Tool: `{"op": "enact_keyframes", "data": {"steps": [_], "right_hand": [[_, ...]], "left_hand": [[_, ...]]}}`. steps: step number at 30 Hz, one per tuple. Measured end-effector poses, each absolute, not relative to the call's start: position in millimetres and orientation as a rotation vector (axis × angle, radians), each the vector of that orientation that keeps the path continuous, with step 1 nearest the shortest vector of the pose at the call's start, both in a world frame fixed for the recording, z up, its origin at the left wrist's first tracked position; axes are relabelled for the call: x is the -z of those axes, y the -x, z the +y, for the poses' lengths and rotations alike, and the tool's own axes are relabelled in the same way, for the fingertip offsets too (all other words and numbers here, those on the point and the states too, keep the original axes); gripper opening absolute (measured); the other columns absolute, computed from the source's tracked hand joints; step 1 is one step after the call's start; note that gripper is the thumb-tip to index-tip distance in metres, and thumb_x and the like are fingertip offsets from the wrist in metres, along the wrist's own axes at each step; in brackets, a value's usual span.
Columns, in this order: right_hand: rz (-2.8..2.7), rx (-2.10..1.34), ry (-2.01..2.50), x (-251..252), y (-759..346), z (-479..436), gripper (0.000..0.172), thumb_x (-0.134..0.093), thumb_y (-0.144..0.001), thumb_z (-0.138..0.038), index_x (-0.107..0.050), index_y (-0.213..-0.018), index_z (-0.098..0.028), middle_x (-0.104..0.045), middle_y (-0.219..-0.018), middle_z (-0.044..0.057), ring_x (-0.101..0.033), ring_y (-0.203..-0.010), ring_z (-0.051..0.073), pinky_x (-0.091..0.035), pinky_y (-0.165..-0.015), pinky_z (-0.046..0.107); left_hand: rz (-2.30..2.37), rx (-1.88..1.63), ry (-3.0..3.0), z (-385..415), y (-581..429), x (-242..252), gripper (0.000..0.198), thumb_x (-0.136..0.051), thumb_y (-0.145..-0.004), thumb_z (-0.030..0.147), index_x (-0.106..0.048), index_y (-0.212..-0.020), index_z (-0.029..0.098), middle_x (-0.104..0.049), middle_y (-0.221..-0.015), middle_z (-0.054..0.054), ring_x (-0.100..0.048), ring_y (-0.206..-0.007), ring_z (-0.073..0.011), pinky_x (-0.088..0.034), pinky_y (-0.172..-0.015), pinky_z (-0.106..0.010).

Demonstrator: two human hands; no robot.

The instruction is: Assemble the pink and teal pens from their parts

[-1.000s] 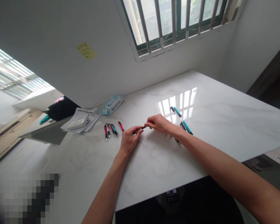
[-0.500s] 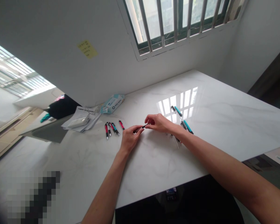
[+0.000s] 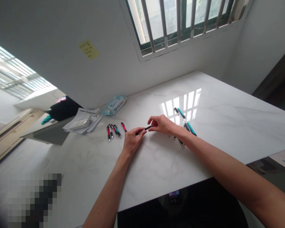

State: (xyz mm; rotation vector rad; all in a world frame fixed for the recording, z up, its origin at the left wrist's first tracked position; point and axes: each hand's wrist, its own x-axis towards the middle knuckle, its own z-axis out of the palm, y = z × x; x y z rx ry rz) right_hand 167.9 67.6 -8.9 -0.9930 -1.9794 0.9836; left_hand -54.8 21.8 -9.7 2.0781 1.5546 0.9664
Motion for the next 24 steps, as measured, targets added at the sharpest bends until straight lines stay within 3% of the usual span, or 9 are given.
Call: {"op": "enact_keyframes", "data": {"steps": [3, 6, 10, 12, 16, 20, 24], "right_hand": [[-1.986, -0.963, 1.008, 5.1, -168.5, 66.4, 0.02, -0.075, -0.086, -0.039, -0.075, -0.087, -0.019, -0.074, -0.076, 0.003, -0.063, -0.069, 0.015, -0.044, -0.066, 0.026], [-2.044, -0.921, 1.104, 2.2, -169.3, 65.8, 0.033, -0.067, -0.093, -0.047, -0.074, -0.079, -0.018, -0.07, -0.068, 0.002, -0.055, -0.06, 0.013, -0.039, -0.06, 0.027], [-2.03, -0.943, 0.996, 3.7, -169.0, 66.2, 0.02, -0.076, -0.086, -0.038, -0.076, -0.093, -0.02, -0.074, -0.078, 0.002, -0.062, -0.07, 0.014, -0.043, -0.065, 0.026], [-2.028, -0.948, 0.993, 3.8, -168.3, 66.1, 0.016, -0.075, -0.086, -0.035, -0.076, -0.09, -0.019, -0.074, -0.078, 0.003, -0.063, -0.071, 0.015, -0.043, -0.066, 0.026], [-2.066, -0.92, 1.136, 1.8, -167.4, 65.4, 0.028, -0.068, -0.094, -0.041, -0.076, -0.08, -0.018, -0.068, -0.066, 0.001, -0.055, -0.061, 0.013, -0.038, -0.062, 0.027], [-2.065, -0.888, 1.045, 4.3, -168.5, 66.5, 0.016, -0.076, -0.087, -0.034, -0.078, -0.096, -0.021, -0.072, -0.079, 0.001, -0.058, -0.068, 0.013, -0.04, -0.065, 0.026], [-2.056, -0.852, 1.044, 6.9, -168.2, 67.9, 0.009, -0.077, -0.085, -0.029, -0.079, -0.092, -0.023, -0.073, -0.081, 0.001, -0.06, -0.07, 0.014, -0.041, -0.067, 0.026]], "left_hand": [[1.561, -0.974, -2.081, 22.9, 55.7, 12.2, 0.018, -0.073, -0.091, 0.034, -0.082, -0.103, 0.023, -0.082, -0.096, -0.004, -0.072, -0.08, -0.0189, -0.056, -0.08, -0.031], [1.554, -0.982, -2.086, 23.6, 55.2, 14.8, 0.019, -0.073, -0.091, 0.034, -0.082, -0.104, 0.024, -0.082, -0.099, -0.005, -0.074, -0.081, -0.0191, -0.057, -0.081, -0.031], [1.54, -0.973, -2.089, 23.2, 52.6, 15.6, 0.018, -0.073, -0.092, 0.034, -0.082, -0.104, 0.024, -0.083, -0.1, -0.004, -0.074, -0.082, -0.019, -0.056, -0.082, -0.032], [1.54, -0.962, -2.098, 22.7, 51.5, 15.0, 0.018, -0.073, -0.092, 0.034, -0.082, -0.104, 0.024, -0.083, -0.1, -0.004, -0.074, -0.081, -0.019, -0.056, -0.082, -0.032], [1.543, -0.963, -2.096, 22.6, 51.4, 14.6, 0.017, -0.074, -0.091, 0.033, -0.082, -0.104, 0.024, -0.083, -0.099, -0.004, -0.074, -0.081, -0.019, -0.056, -0.081, -0.031], [1.53, -0.965, -2.071, 23.7, 53.1, 16.1, 0.018, -0.074, -0.091, 0.033, -0.082, -0.104, 0.024, -0.083, -0.099, -0.004, -0.075, -0.083, -0.0197, -0.057, -0.083, -0.032], [1.54, -0.976, -2.068, 23.9, 53.6, 17.2, 0.019, -0.073, -0.091, 0.035, -0.082, -0.104, 0.024, -0.083, -0.099, -0.004, -0.075, -0.083, -0.0199, -0.057, -0.083, -0.032]]}}
